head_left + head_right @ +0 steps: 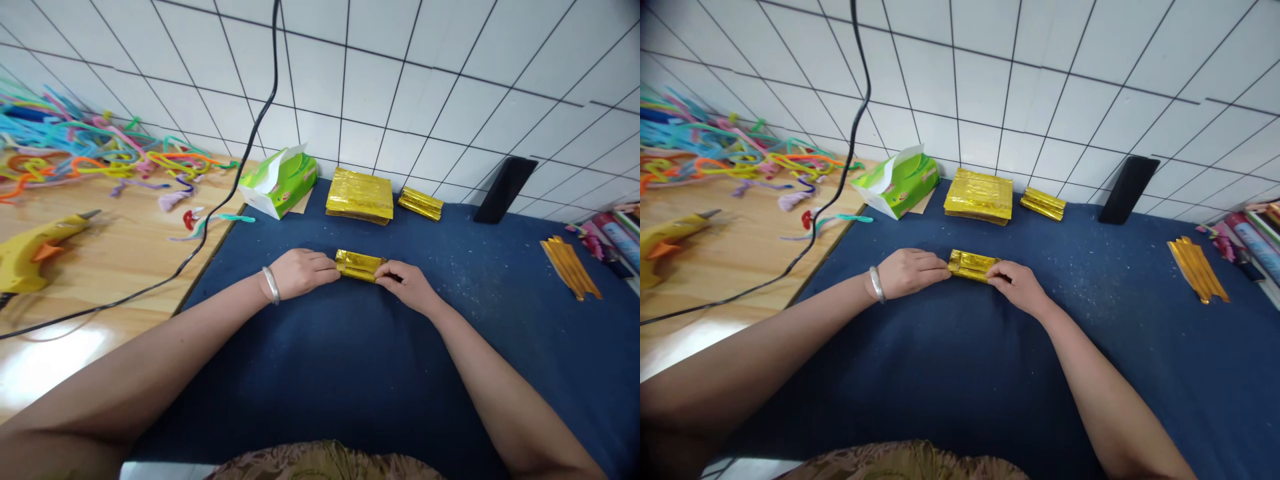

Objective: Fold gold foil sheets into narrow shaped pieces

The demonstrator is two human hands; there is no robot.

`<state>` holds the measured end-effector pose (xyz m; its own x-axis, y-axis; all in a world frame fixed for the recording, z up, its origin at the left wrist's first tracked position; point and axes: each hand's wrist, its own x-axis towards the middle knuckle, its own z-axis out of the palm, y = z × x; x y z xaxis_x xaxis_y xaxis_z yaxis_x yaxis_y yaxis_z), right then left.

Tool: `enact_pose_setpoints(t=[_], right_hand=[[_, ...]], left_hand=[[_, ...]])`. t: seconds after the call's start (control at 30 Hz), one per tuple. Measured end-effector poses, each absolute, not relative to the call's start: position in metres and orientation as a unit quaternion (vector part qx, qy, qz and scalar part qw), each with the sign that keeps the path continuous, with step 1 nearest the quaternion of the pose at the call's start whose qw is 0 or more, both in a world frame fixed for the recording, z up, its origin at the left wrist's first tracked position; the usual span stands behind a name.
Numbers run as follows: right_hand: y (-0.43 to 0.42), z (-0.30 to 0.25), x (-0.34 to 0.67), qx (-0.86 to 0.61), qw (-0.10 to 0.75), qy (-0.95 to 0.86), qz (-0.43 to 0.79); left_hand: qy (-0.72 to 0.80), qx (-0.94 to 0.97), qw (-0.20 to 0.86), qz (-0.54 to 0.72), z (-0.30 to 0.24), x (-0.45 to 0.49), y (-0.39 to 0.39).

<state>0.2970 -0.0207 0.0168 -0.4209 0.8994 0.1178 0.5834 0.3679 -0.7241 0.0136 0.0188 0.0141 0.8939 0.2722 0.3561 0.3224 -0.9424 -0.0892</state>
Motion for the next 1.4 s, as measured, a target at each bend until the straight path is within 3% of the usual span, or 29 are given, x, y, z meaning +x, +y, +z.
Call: enact_pose_setpoints(t=[0.23,0.53,0.8,1.07,1.4], right_hand=[[-0.022,0.018,0.296,-0.471,0.259,-0.793,0.288],[-0.03,0.011,0.294,-0.475,0.248,-0.838,0.103],[-0.028,0.003,0.298,-0.434,0.233,-0.87,-0.016],[-0.028,0.007,0.299,-0.415,0.188,-0.89,-0.007],[-0.028,0.011,0.296,-0.408,0.156,-0.899,-0.007]], left_hand=[[-0.187,-0.961,0.03,-0.201,0.009,0.016,0.017],[-0.284,-0.902,-0.193,-0.262,0.008,0.015,0.023],[-0.311,-0.872,-0.271,-0.262,0.006,0.015,0.026],[-0.297,-0.9,-0.218,-0.232,0.009,0.015,0.023],[-0.258,-0.951,0.042,-0.163,0.014,0.016,0.018]])
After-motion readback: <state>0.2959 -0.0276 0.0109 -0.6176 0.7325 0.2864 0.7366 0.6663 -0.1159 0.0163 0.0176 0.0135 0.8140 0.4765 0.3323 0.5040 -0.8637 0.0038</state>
